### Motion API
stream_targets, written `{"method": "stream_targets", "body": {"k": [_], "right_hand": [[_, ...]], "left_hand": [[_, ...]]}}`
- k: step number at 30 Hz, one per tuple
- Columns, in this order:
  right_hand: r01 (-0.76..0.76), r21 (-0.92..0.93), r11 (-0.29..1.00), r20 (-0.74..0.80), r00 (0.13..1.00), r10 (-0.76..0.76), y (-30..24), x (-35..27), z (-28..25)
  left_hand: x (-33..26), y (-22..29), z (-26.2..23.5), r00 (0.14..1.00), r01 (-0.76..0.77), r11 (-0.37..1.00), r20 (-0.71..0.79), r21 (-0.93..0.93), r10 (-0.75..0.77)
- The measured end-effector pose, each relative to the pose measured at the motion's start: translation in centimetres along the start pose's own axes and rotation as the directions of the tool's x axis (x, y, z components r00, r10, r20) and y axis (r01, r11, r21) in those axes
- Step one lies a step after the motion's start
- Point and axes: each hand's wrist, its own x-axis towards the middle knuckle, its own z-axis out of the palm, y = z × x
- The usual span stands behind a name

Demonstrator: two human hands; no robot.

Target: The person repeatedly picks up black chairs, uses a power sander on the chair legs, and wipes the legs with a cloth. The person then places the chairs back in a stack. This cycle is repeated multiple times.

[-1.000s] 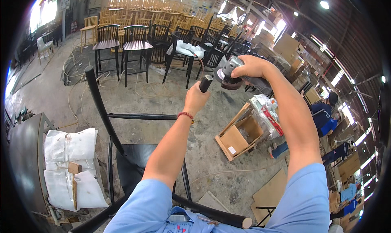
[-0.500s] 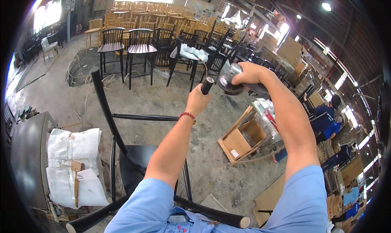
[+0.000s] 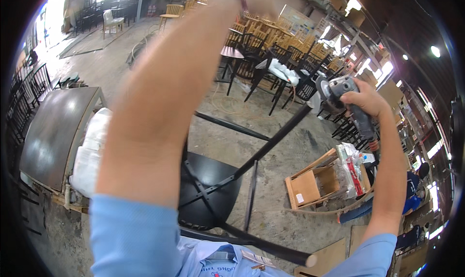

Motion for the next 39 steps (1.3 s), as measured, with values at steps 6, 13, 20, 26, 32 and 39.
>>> {"method": "stream_targets", "body": {"k": [6, 13, 20, 26, 32, 39], "right_hand": [[0.118, -0.058, 0.991, 0.086, 0.99, -0.113, -10.0, 4.1, 6.0], [0.329, -0.223, 0.918, 0.178, 0.939, -0.293, -16.7, 11.4, 12.4], [0.203, -0.15, 0.968, 0.352, 0.926, -0.139, -22.3, 16.1, 18.9], [0.24, -0.268, 0.933, 0.307, 0.939, -0.154, -22.4, 18.5, 20.6], [0.244, -0.365, 0.899, 0.226, 0.959, -0.168, -22.3, 19.4, 18.1], [0.234, -0.382, 0.894, 0.299, 0.947, -0.12, -24.4, 19.2, 20.3]], "left_hand": [[-11.3, -9.4, -11.2, 0.967, 0.188, 0.982, -0.172, -0.031, -0.19], [-17.0, -16.9, 11.2, 0.959, 0.281, 0.906, 0.065, -0.318, -0.275], [-14.3, -15.9, 19.9, 0.808, 0.193, 0.527, -0.171, -0.828, -0.564], [-13.6, -15.9, 20.8, 0.75, 0.172, 0.433, -0.168, -0.885, -0.64], [-14.0, -15.0, 20.3, 0.755, 0.214, 0.394, -0.104, -0.894, -0.648], [-14.3, -15.8, 20.1, 0.742, 0.187, 0.431, -0.161, -0.883, -0.651]]}}
